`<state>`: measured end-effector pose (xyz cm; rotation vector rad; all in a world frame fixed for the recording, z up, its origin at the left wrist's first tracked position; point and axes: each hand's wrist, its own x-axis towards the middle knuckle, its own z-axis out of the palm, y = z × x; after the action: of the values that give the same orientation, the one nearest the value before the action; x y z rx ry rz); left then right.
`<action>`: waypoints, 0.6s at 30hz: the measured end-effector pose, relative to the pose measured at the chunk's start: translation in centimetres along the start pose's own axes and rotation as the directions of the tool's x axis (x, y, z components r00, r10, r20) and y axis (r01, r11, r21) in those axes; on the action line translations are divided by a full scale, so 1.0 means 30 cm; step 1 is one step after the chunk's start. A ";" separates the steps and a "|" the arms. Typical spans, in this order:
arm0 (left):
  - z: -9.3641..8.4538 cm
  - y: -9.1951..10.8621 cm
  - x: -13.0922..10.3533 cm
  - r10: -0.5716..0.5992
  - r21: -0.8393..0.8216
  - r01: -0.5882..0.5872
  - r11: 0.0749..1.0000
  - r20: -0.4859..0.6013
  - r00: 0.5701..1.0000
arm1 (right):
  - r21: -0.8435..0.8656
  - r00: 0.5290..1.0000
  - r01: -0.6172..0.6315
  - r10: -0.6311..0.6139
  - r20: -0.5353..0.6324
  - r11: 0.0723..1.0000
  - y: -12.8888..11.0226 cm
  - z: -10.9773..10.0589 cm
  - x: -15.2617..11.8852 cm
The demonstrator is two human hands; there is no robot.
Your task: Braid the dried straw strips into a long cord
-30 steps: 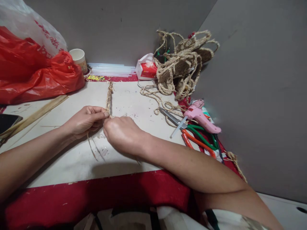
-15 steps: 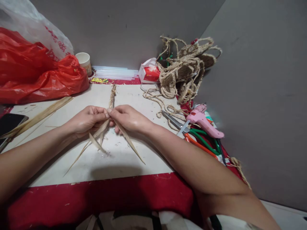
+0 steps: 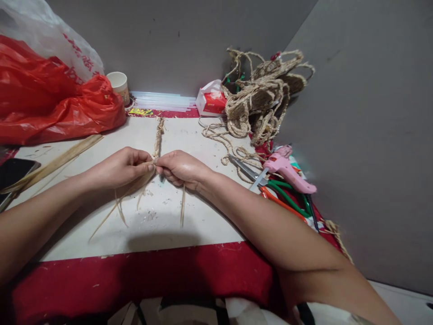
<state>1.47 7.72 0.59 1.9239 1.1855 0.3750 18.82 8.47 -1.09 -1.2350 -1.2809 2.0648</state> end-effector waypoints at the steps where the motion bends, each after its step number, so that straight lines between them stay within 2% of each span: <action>1: -0.003 0.008 -0.004 0.013 0.089 -0.012 0.996 -0.011 1.000 | 0.000 0.999 0.016 -0.016 -0.033 1.000 0.004 0.009 -0.002; 4: 0.005 0.041 -0.022 0.034 0.364 -0.013 0.931 -0.052 0.998 | -0.012 0.993 0.071 -0.072 -0.097 0.997 0.012 0.029 -0.008; 9: 0.070 0.079 -0.064 0.025 0.704 0.064 0.707 -0.115 0.993 | 0.031 0.991 0.081 -0.077 -0.112 0.996 0.013 0.047 -0.018; 13: 0.124 0.070 -0.077 0.052 0.807 0.020 0.591 -0.063 0.997 | 0.024 0.994 0.066 -0.064 -0.087 0.998 0.015 0.049 -0.019; 16: 0.153 0.073 -0.090 0.083 0.822 -0.049 0.567 0.002 0.997 | 0.038 0.997 0.044 -0.042 -0.070 0.998 0.015 0.040 -0.018; 18: 0.164 0.092 -0.108 0.112 0.796 -0.148 0.587 0.101 0.989 | 0.066 0.999 0.001 0.001 -0.040 0.998 0.010 0.030 -0.018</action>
<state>4.49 1.97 0.21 2.7984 1.3086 -0.1977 18.36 7.48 -0.93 -1.2405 -1.1856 2.0550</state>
